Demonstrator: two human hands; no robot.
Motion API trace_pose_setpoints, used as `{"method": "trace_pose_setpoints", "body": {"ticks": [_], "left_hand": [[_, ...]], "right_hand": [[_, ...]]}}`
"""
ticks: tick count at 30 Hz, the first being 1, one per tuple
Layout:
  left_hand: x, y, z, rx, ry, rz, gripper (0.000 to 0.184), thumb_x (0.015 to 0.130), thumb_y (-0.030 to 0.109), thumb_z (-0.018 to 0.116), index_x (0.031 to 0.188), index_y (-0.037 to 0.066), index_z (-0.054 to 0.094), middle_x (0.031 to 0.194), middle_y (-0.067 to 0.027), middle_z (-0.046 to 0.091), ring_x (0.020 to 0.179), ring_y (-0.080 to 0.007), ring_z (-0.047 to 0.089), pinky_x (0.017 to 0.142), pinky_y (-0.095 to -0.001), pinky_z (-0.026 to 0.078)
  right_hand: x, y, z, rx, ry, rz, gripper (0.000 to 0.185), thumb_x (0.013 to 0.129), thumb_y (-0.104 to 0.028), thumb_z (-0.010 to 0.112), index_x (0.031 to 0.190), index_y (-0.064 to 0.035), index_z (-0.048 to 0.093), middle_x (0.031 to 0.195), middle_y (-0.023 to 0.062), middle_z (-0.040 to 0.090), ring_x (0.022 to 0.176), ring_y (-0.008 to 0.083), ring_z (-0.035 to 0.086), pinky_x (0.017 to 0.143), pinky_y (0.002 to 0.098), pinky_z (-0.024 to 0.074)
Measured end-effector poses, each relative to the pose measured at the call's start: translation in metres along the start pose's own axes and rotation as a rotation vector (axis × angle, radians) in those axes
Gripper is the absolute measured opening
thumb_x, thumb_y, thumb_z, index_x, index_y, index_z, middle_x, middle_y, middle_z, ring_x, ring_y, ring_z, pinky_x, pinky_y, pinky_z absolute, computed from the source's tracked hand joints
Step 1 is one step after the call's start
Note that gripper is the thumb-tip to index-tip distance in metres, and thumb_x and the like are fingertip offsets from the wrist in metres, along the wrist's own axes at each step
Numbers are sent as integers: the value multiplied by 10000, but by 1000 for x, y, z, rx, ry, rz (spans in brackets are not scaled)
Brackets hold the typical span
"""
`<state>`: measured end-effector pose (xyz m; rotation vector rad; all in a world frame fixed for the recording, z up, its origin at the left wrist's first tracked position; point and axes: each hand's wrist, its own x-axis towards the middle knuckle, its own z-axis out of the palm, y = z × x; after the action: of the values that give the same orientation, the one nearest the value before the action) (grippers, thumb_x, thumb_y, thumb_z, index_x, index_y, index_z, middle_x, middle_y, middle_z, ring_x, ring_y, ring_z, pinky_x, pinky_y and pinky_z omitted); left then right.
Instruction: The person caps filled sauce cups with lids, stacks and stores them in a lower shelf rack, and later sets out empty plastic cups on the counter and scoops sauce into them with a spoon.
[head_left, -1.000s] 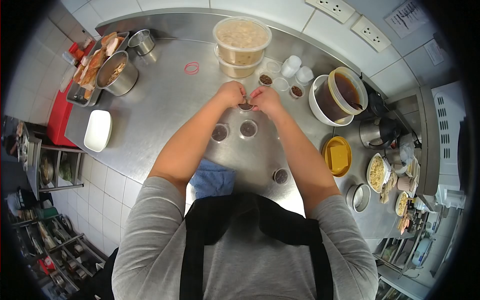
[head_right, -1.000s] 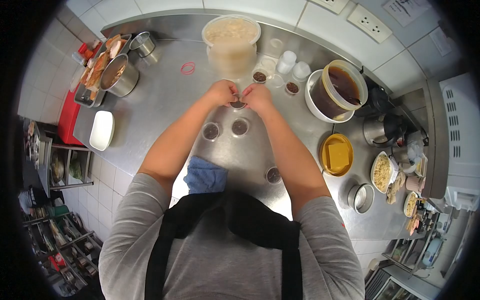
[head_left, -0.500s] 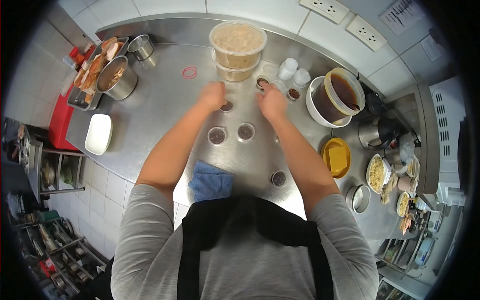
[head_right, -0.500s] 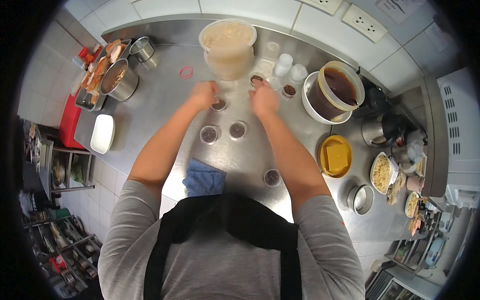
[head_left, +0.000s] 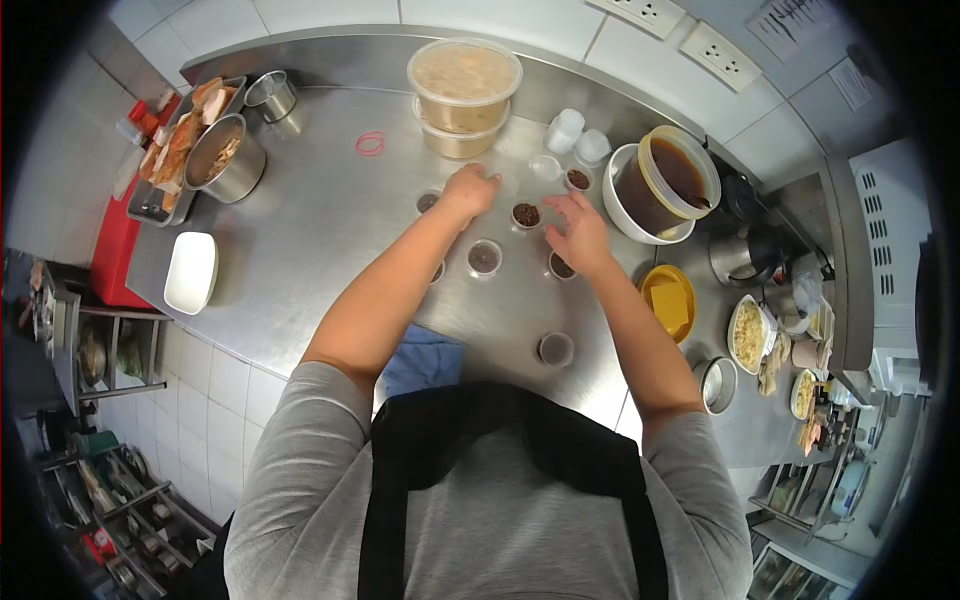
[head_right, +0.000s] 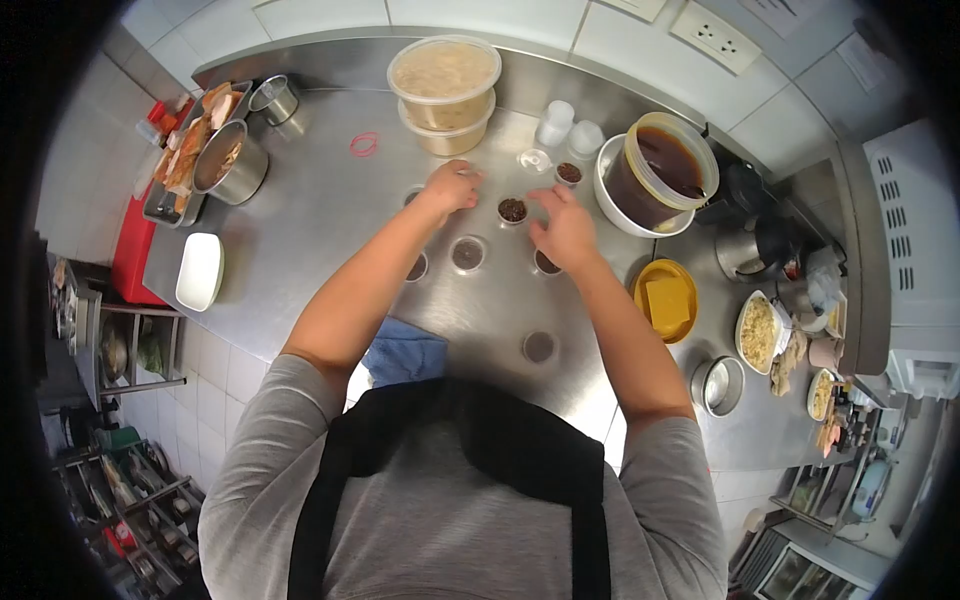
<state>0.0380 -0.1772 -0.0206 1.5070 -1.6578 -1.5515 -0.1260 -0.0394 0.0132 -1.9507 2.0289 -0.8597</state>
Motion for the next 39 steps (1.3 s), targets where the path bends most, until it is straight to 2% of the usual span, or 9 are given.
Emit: {"method": "trace_pose_setpoints", "body": {"ticks": [2, 5, 8, 11, 14, 20, 23, 29, 39], "left_hand": [[-10, 14, -2, -88, -29, -83, 454, 882, 254, 590, 1236, -11, 489, 954, -107, 592, 746, -170, 579, 674, -280, 515], [-8, 11, 0, -278, -118, -116, 381, 904, 249, 557, 1189, -2, 527, 933, -82, 603, 774, -166, 582, 704, -292, 509], [-27, 20, -1, -482, -240, 47, 285, 913, 232, 533, 1097, 25, 602, 885, -36, 607, 786, -143, 579, 726, -293, 498], [-35, 9, 11, -176, -252, 331, 153, 862, 160, 596, 940, 51, 670, 880, -27, 598, 791, -146, 588, 746, -296, 494], [-39, 1, 22, 247, -60, 593, 48, 772, 64, 667, 813, 61, 692, 915, -57, 596, 812, -181, 604, 761, -296, 499], [-41, -2, 27, 281, -9, 576, 84, 675, 19, 700, 744, 63, 677, 954, -113, 589, 867, -293, 593, 767, -341, 491], [-40, 1, 28, 358, 11, 585, 160, 654, 19, 717, 801, 54, 662, 910, -114, 606, 844, -273, 606, 748, -336, 497], [-39, 4, 29, 171, -10, 334, 313, 643, 28, 739, 931, 40, 620, 825, -88, 646, 780, -218, 633, 709, -316, 506], [-10, -1, 32, 337, -167, 252, 241, 663, 104, 734, 885, 42, 664, 765, -92, 676, 741, -208, 661, 688, -301, 519]], "right_hand": [[-4, -5, -1, 58, 9, 140, 433, 635, -176, 755, 1033, -66, 622, 960, 118, 584, 903, 297, 586, 771, 378, 487], [-3, 4, 18, 85, -20, 150, 519, 600, -215, 795, 1034, -6, 602, 973, 160, 584, 917, 308, 585, 798, 380, 481], [0, 3, 27, 114, -28, 183, 530, 597, -230, 802, 1031, 0, 604, 976, 150, 589, 909, 302, 591, 795, 375, 484], [0, 3, 29, 96, -16, 182, 516, 601, -212, 794, 1031, 0, 605, 955, 144, 595, 872, 301, 600, 776, 372, 491], [2, -4, 20, 18, -78, 195, 502, 613, -173, 772, 1048, 11, 604, 889, 125, 603, 796, 268, 611, 737, 348, 500], [9, 21, 26, 870, -128, 606, 396, 721, -66, 682, 1104, -2, 606, 821, 54, 618, 685, 119, 590, 600, 254, 494], [12, 11, 22, 890, -145, 588, 298, 766, -26, 640, 1064, -11, 632, 801, 35, 626, 636, 94, 585, 542, 231, 484], [18, 8, 28, 823, -59, 560, 182, 787, -21, 645, 966, -4, 673, 742, 28, 626, 562, 93, 573, 495, 221, 489], [32, 21, 32, 615, -236, 603, 208, 743, -26, 697, 938, 16, 637, 724, 76, 640, 559, 146, 623, 485, 273, 542]]}}
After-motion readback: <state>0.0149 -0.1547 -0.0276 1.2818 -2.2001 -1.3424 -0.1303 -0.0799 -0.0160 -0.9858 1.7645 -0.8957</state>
